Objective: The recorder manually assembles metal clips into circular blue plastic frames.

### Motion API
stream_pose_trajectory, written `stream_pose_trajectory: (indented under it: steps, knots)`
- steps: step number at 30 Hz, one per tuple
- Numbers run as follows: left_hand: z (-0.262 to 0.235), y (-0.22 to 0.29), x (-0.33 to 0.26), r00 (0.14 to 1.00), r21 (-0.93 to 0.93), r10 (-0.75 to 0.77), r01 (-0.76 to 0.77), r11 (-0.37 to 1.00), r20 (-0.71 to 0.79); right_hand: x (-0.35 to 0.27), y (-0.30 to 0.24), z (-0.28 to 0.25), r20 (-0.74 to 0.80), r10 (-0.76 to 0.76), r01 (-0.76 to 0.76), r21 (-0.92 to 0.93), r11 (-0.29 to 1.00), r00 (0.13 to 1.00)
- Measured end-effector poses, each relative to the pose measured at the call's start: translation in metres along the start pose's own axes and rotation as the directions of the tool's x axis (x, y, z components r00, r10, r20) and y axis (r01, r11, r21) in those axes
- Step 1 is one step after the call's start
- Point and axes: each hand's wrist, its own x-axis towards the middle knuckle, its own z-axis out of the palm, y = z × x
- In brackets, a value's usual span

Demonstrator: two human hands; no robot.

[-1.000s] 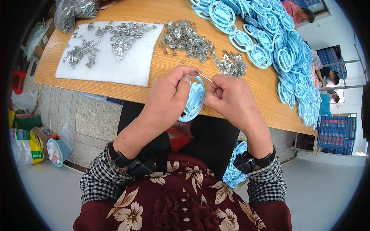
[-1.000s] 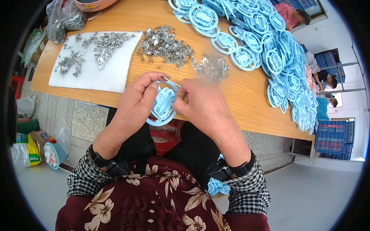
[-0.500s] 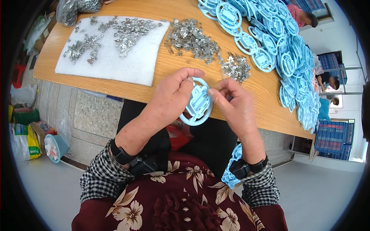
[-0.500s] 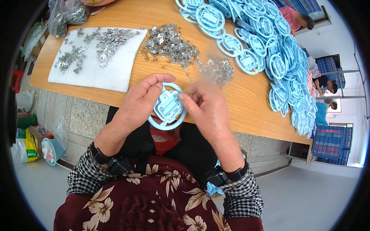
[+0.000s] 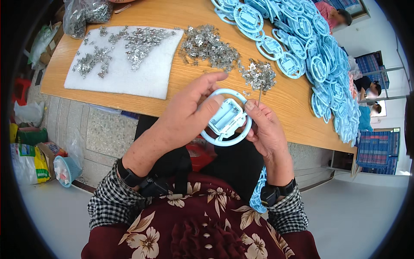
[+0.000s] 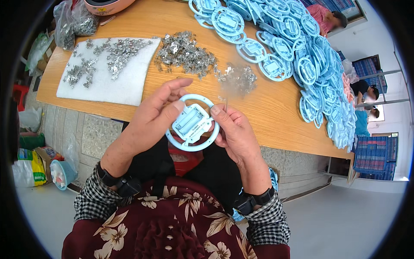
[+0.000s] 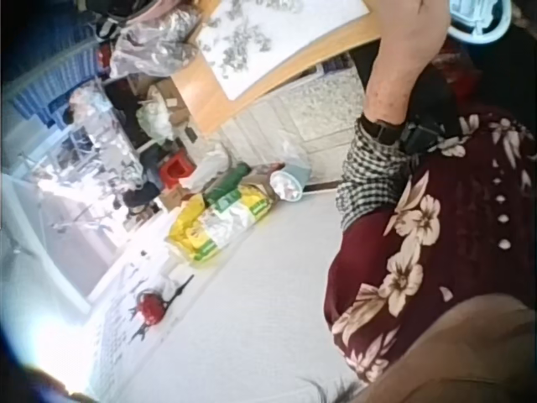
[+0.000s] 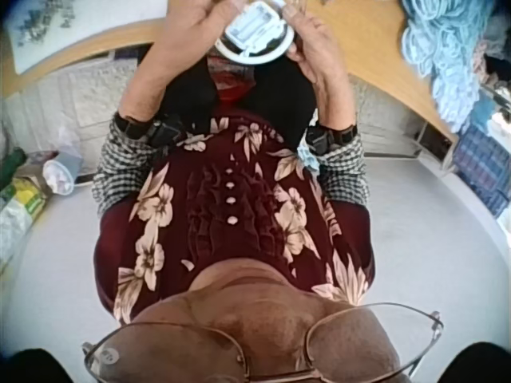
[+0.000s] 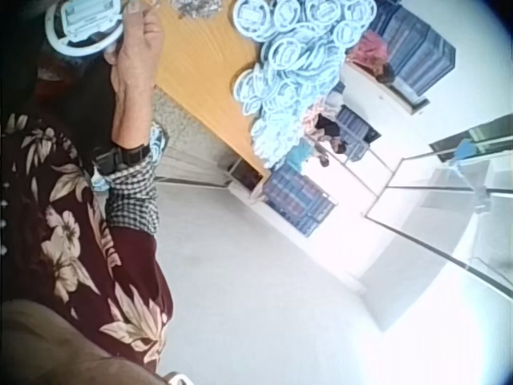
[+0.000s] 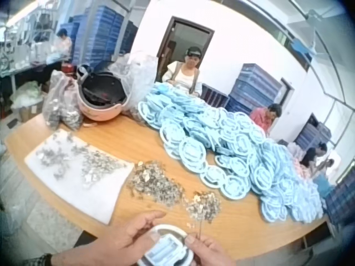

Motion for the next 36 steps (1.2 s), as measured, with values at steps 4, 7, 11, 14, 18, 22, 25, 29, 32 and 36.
stream_pose_trajectory:
  steps: [4, 7, 11, 14, 18, 22, 25, 29, 32, 36]
  knots:
    - [-0.004, 0.011, 0.008, 0.948, 0.522, 0.258, -0.318, 0.792, 0.186, -0.005, -0.001, 0.001, 0.003, 0.005, -0.005, -0.048, 0.999, 1.0]
    - [-0.002, 0.017, 0.011, 0.954, 0.536, 0.15, -0.271, 0.8, 0.258, -0.008, -0.001, 0.0, 0.002, 0.003, -0.003, -0.06, 0.998, 1.0]
    - [0.002, 0.019, 0.01, 0.965, 0.523, 0.075, -0.2, 0.829, 0.25, -0.009, 0.002, -0.001, 0.022, 0.02, -0.019, -0.065, 0.998, 1.0]
    - [0.002, 0.018, 0.009, 0.963, 0.563, 0.046, -0.192, 0.804, 0.264, -0.008, 0.006, -0.001, 0.012, 0.03, -0.029, -0.063, 0.998, 0.999]
    - [0.006, 0.009, 0.009, 0.951, 0.585, 0.121, -0.273, 0.764, 0.286, -0.012, 0.003, 0.001, -0.018, 0.007, -0.007, -0.038, 0.999, 1.0]
    - [0.008, 0.002, 0.007, 0.983, 0.353, 0.012, -0.078, 0.932, 0.184, -0.013, -0.01, 0.008, 0.015, -0.014, 0.014, 0.016, 1.0, 1.0]
    - [0.002, -0.01, 0.003, 0.946, -0.139, -0.247, 0.279, 0.95, 0.209, -0.008, -0.005, 0.008, -0.01, -0.122, 0.121, -0.075, 0.99, 0.993]
    - [0.004, -0.002, 0.001, 0.894, -0.377, -0.335, 0.433, 0.819, 0.298, -0.003, 0.0, 0.011, 0.013, -0.261, 0.252, -0.308, 0.917, 0.965]
    - [0.006, -0.005, -0.004, 0.908, -0.446, -0.281, 0.4, 0.8, 0.31, -0.005, -0.007, 0.029, 0.054, -0.244, 0.25, -0.205, 0.946, 0.968]
    - [0.006, -0.006, -0.002, 0.902, -0.459, -0.292, 0.415, 0.785, 0.317, 0.0, -0.008, 0.024, 0.096, -0.2, 0.217, -0.217, 0.952, 0.975]
